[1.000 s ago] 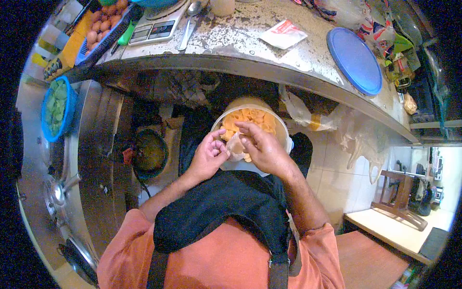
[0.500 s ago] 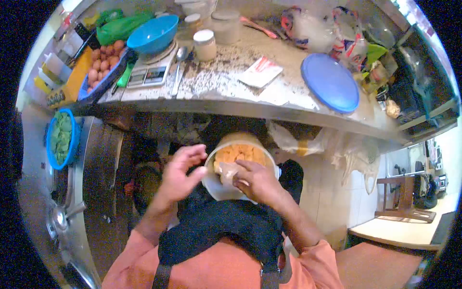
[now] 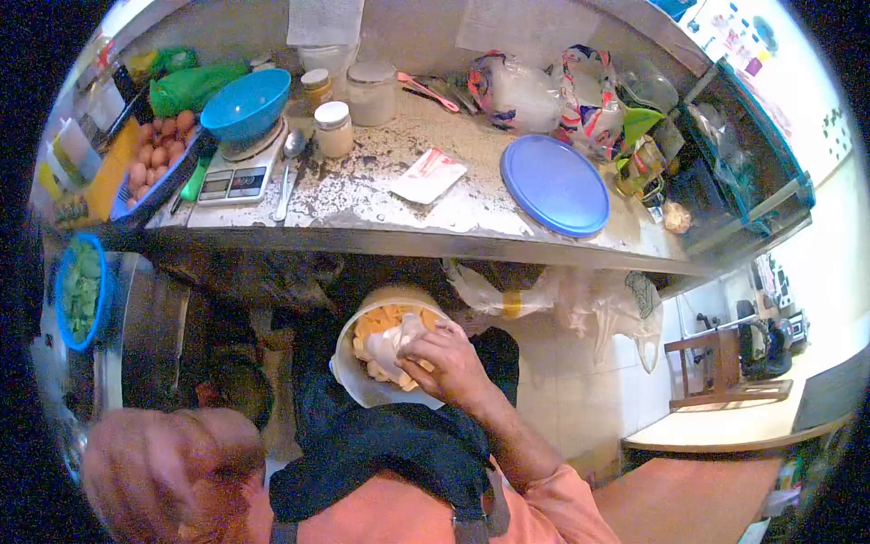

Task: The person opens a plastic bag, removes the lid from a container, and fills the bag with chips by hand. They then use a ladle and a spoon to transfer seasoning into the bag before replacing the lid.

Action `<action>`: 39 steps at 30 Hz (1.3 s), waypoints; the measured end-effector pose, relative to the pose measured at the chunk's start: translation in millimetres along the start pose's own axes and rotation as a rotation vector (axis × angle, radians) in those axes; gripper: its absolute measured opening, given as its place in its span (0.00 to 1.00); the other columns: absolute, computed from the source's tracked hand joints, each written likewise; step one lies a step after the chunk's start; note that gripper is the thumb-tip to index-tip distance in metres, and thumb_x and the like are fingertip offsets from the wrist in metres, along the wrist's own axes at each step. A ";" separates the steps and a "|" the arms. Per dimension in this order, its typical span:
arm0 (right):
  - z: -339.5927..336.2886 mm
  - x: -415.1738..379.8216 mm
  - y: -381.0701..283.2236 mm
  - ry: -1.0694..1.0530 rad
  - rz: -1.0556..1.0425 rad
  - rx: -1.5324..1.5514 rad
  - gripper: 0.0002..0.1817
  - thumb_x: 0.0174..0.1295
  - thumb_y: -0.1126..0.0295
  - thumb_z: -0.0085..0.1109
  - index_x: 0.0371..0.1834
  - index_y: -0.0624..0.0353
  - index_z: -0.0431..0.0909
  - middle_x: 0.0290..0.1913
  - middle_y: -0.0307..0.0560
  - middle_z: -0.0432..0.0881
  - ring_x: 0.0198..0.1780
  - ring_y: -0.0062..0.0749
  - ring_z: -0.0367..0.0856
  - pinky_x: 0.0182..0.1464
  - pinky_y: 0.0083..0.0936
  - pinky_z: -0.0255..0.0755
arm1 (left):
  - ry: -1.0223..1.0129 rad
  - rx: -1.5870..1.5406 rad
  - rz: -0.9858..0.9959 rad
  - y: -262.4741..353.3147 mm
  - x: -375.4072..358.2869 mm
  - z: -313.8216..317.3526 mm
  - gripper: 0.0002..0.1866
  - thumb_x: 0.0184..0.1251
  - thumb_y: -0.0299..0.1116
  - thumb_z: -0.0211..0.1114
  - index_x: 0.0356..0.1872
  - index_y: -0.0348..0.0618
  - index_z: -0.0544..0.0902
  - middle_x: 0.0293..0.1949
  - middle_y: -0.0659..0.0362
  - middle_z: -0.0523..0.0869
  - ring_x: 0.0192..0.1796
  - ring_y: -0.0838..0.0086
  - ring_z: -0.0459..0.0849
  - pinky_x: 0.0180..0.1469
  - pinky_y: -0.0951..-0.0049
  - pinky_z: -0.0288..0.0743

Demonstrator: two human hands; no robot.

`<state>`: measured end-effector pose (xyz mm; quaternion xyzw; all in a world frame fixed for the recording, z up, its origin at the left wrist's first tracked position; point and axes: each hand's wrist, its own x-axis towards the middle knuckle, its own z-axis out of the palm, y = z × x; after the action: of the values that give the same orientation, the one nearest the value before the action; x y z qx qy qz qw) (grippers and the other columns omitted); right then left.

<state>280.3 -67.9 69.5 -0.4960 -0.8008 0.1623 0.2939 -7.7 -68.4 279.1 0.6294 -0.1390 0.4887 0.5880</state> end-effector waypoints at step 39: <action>-29.2 14.5 -21.7 -0.062 -0.112 0.198 0.07 0.55 0.69 0.71 0.35 0.51 0.82 0.31 0.42 0.82 0.35 0.39 0.80 0.44 0.34 0.72 | 0.051 0.105 -0.849 -257.4 -172.1 -49.3 0.23 0.60 0.34 0.74 0.55 0.40 0.78 0.49 0.61 0.83 0.53 0.75 0.80 0.58 0.70 0.74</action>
<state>278.7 -65.8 108.7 -0.4138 -0.8159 0.2392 0.3254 79.8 -24.6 -18.7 0.6476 0.1719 0.2250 0.7074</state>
